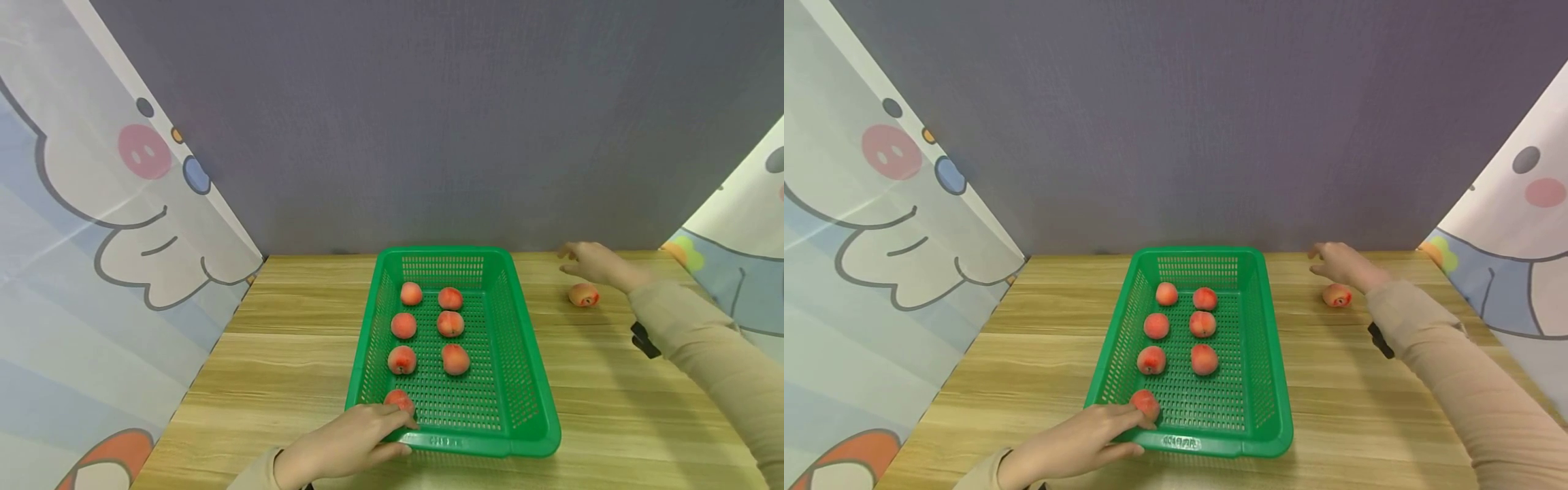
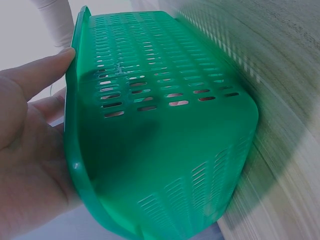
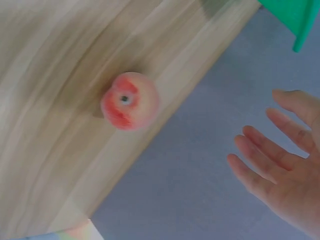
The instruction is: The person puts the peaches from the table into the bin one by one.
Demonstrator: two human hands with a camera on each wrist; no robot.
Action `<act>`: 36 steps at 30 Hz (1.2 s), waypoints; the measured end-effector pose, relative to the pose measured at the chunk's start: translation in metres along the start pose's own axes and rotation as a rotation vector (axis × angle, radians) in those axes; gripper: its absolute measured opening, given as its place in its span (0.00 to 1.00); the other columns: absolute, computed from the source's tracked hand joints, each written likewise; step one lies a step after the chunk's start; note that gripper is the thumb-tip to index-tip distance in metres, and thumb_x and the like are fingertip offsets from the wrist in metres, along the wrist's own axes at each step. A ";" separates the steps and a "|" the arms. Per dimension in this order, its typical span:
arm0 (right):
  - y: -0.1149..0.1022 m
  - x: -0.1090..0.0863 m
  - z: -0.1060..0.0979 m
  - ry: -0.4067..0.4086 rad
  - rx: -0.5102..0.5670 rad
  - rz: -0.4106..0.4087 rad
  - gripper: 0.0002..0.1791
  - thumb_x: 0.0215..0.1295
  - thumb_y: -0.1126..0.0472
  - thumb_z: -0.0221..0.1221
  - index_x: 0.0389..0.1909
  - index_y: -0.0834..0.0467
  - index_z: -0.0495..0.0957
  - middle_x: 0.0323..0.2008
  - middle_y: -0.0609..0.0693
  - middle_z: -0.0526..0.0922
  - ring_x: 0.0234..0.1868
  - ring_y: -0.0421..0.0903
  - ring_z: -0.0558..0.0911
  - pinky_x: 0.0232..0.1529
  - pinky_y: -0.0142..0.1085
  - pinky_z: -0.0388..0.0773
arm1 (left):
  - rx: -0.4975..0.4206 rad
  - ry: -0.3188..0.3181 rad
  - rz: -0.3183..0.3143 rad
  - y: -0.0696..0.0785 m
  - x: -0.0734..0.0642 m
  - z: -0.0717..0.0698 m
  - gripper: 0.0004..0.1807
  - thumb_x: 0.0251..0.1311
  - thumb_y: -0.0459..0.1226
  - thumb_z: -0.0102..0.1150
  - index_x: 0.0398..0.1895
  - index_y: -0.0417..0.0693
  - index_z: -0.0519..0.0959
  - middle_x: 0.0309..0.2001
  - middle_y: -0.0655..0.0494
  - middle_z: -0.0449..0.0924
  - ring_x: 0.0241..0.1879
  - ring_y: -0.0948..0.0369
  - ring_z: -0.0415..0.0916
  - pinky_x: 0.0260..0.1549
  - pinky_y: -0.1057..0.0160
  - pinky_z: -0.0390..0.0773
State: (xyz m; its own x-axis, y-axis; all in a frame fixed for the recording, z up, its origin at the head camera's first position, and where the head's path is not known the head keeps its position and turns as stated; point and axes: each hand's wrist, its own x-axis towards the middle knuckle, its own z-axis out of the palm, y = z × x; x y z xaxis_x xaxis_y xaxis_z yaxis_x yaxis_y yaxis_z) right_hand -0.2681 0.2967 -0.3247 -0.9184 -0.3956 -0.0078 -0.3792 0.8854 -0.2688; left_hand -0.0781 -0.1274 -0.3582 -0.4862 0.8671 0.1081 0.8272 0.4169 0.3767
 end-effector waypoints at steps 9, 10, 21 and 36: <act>0.016 -0.005 0.014 0.014 0.020 0.025 0.17 0.56 0.66 0.55 0.43 0.75 0.69 0.37 0.73 0.73 0.39 0.68 0.72 0.37 0.54 0.70 | 0.000 -0.003 0.001 0.000 0.000 0.000 0.14 0.60 0.42 0.50 0.46 0.47 0.73 0.42 0.62 0.76 0.43 0.70 0.73 0.40 0.73 0.71; 0.017 -0.006 0.016 0.023 0.020 0.022 0.17 0.56 0.66 0.55 0.42 0.75 0.69 0.37 0.73 0.73 0.39 0.68 0.72 0.37 0.54 0.71 | 0.000 -0.003 0.000 0.000 0.000 0.000 0.14 0.60 0.42 0.50 0.46 0.47 0.73 0.42 0.62 0.76 0.43 0.69 0.73 0.40 0.73 0.72; 0.027 -0.013 0.030 0.011 0.038 0.049 0.21 0.56 0.64 0.56 0.45 0.75 0.66 0.40 0.77 0.70 0.42 0.72 0.70 0.37 0.55 0.70 | -0.008 -0.001 -0.005 0.000 -0.001 0.000 0.14 0.61 0.43 0.49 0.46 0.47 0.73 0.41 0.62 0.77 0.42 0.70 0.73 0.39 0.74 0.71; 0.040 -0.019 0.047 0.006 0.079 0.089 0.21 0.58 0.64 0.54 0.46 0.77 0.66 0.39 0.76 0.70 0.40 0.68 0.70 0.36 0.52 0.69 | 0.001 -0.008 -0.012 0.000 -0.001 0.001 0.15 0.63 0.46 0.45 0.46 0.48 0.73 0.42 0.62 0.76 0.43 0.70 0.73 0.40 0.74 0.71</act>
State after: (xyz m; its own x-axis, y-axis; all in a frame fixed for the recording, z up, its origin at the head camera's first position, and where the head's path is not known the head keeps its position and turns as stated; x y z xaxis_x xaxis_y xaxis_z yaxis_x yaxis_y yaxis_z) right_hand -0.2600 0.3279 -0.3809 -0.9486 -0.3150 -0.0292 -0.2865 0.8947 -0.3426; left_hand -0.0774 -0.1275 -0.3586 -0.4942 0.8640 0.0963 0.8214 0.4279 0.3771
